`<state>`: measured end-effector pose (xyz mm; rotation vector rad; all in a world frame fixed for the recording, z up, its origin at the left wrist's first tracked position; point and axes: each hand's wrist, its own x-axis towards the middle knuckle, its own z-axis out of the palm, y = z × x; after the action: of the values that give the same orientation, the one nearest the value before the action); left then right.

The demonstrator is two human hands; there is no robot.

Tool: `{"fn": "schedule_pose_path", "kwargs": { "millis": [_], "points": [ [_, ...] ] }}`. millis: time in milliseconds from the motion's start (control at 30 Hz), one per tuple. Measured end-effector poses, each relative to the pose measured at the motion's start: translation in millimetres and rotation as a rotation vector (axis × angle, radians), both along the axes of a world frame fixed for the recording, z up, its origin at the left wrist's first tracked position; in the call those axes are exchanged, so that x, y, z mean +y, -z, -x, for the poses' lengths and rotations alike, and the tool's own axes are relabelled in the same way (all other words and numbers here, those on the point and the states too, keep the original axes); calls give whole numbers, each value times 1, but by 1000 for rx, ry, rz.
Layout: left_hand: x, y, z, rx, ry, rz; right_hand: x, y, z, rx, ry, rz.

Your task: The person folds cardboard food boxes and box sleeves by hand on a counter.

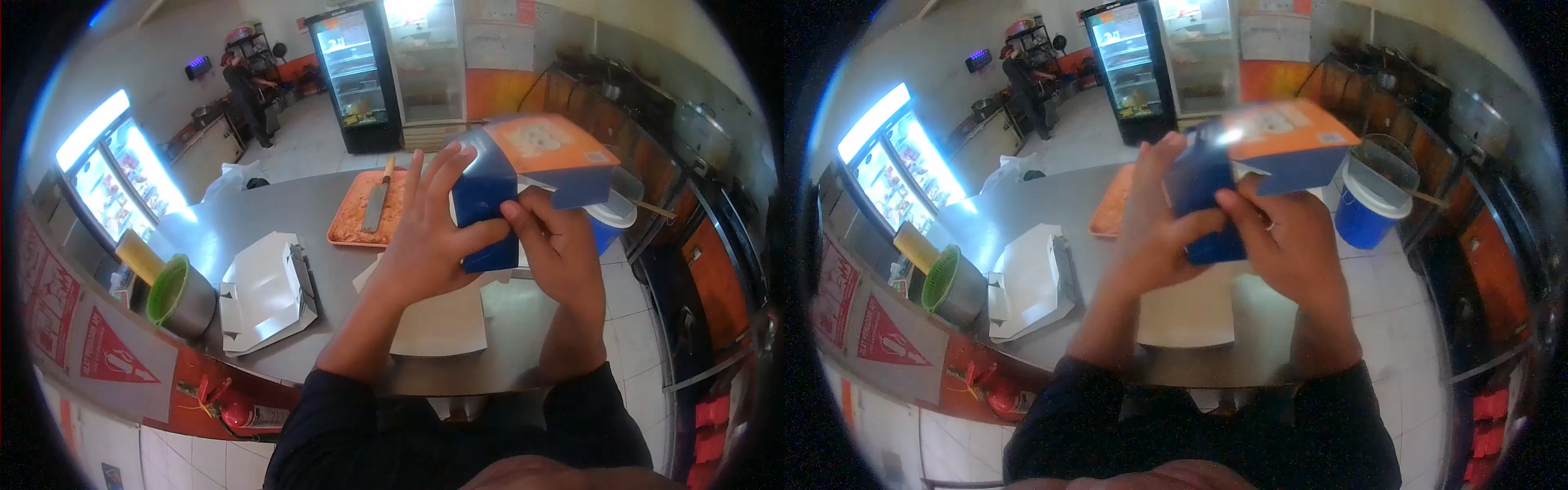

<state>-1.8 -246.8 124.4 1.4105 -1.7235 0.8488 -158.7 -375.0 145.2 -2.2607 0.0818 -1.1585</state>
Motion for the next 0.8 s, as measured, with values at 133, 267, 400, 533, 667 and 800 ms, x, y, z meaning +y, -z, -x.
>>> {"fn": "schedule_pose_path", "kwargs": {
  "millis": [133,267,400,533,667,800],
  "points": [
    [3,7,10,50,-43,59,16,-1,-5,-170,21,-108],
    [23,33,14,134,164,39,33,15,-4,-115,-55,-244],
    [90,87,-3,219,194,31,13,28,35,-311,110,-248],
    [160,126,-16,308,-124,-497,-45,55,115,-525,165,-269],
    [174,187,-15,476,-217,-650,-23,38,141,-311,-2,-233],
    [157,192,15,595,-237,-789,-25,18,158,77,-144,-149]
  ]
}}
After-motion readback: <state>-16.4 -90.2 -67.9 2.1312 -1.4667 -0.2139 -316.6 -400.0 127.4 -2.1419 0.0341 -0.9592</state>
